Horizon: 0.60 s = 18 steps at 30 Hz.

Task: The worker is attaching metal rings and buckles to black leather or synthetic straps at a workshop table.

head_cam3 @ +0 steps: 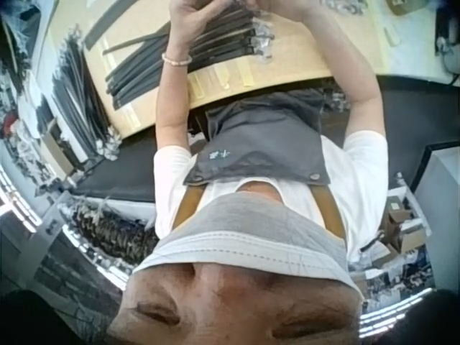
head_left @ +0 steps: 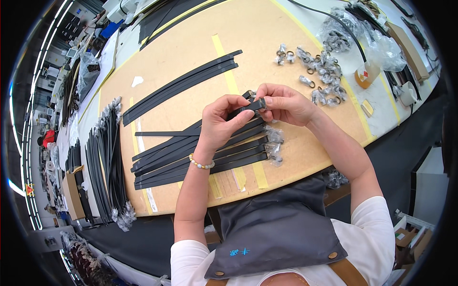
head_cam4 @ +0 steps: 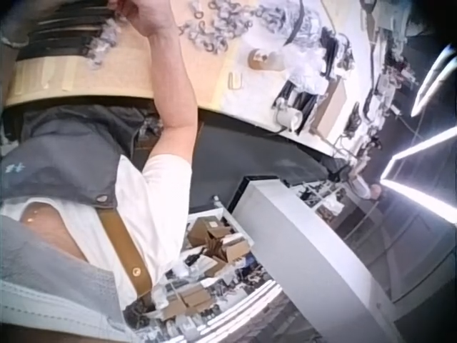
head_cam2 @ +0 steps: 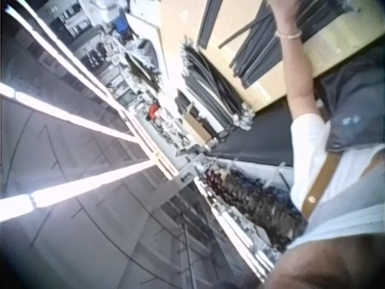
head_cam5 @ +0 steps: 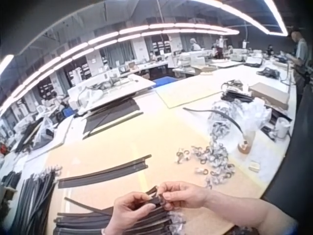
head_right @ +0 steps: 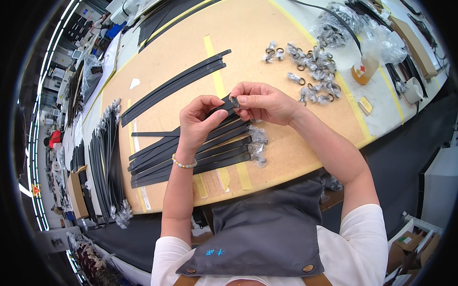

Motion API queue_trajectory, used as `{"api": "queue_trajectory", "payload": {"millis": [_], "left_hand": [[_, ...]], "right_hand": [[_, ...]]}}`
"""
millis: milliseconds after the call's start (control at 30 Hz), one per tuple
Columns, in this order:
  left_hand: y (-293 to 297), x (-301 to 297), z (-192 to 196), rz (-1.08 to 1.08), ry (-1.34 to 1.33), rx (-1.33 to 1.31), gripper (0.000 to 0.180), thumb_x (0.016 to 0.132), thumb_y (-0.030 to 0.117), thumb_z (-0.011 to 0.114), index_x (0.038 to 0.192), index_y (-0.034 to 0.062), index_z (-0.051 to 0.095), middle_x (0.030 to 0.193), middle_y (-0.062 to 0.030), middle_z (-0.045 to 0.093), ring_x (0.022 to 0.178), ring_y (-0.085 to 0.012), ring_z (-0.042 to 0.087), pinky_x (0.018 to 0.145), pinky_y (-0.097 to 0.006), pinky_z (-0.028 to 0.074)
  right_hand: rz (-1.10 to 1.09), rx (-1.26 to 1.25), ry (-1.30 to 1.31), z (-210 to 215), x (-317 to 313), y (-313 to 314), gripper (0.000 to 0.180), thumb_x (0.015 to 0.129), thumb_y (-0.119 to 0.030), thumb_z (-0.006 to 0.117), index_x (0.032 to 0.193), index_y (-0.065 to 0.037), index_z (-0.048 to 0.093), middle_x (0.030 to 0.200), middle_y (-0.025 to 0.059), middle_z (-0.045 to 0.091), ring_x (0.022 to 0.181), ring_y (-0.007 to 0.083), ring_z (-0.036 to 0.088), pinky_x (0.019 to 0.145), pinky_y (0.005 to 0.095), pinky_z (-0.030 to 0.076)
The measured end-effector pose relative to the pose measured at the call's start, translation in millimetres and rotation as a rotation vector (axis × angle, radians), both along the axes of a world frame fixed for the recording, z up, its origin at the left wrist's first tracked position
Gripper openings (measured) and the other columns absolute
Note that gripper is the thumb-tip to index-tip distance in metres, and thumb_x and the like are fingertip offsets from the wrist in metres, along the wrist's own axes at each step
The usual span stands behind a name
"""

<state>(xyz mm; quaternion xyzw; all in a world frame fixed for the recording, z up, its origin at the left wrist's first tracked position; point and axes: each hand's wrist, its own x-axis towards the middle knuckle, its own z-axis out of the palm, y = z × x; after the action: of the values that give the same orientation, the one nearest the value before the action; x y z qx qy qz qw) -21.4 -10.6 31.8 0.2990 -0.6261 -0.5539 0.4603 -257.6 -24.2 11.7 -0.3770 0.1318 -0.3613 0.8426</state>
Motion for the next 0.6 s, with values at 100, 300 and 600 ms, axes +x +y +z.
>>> {"api": "queue_trajectory", "payload": {"millis": [100,300,600], "left_hand": [[2,0,1,0.038,-0.014,0.026,0.023,0.09,0.001,0.078,0.109,-0.0019,0.067,0.101,-0.0048,0.072,0.09,-0.0064,0.066,0.077,-0.019,0.054],[4,5,6,0.096,-0.042,0.01,0.023,0.089,-0.006,0.075,0.108,-0.003,0.065,0.101,-0.0032,0.068,0.092,-0.0074,0.065,0.08,-0.021,0.054],[4,-1,3,0.117,-0.024,-0.055,0.022,0.089,0.0,0.078,0.107,-0.0009,0.065,0.098,-0.0022,0.069,0.087,-0.0049,0.064,0.074,-0.018,0.052]], "right_hand": [[-0.066,-0.033,0.041,3,2,2,0.019,0.103,-0.02,0.064,0.115,-0.007,0.059,0.094,0.0001,0.063,0.083,0.008,0.061,0.076,0.0231,0.052],[-0.075,-0.036,-0.028,9,-3,0,0.018,0.102,-0.022,0.064,0.111,-0.007,0.058,0.097,0.0009,0.062,0.084,0.0086,0.059,0.075,0.0242,0.049],[-0.309,-0.136,0.012,4,9,5,0.014,0.1,-0.009,0.065,0.113,-0.006,0.061,0.113,0.0037,0.065,0.103,0.0123,0.065,0.094,0.0315,0.055]]}}
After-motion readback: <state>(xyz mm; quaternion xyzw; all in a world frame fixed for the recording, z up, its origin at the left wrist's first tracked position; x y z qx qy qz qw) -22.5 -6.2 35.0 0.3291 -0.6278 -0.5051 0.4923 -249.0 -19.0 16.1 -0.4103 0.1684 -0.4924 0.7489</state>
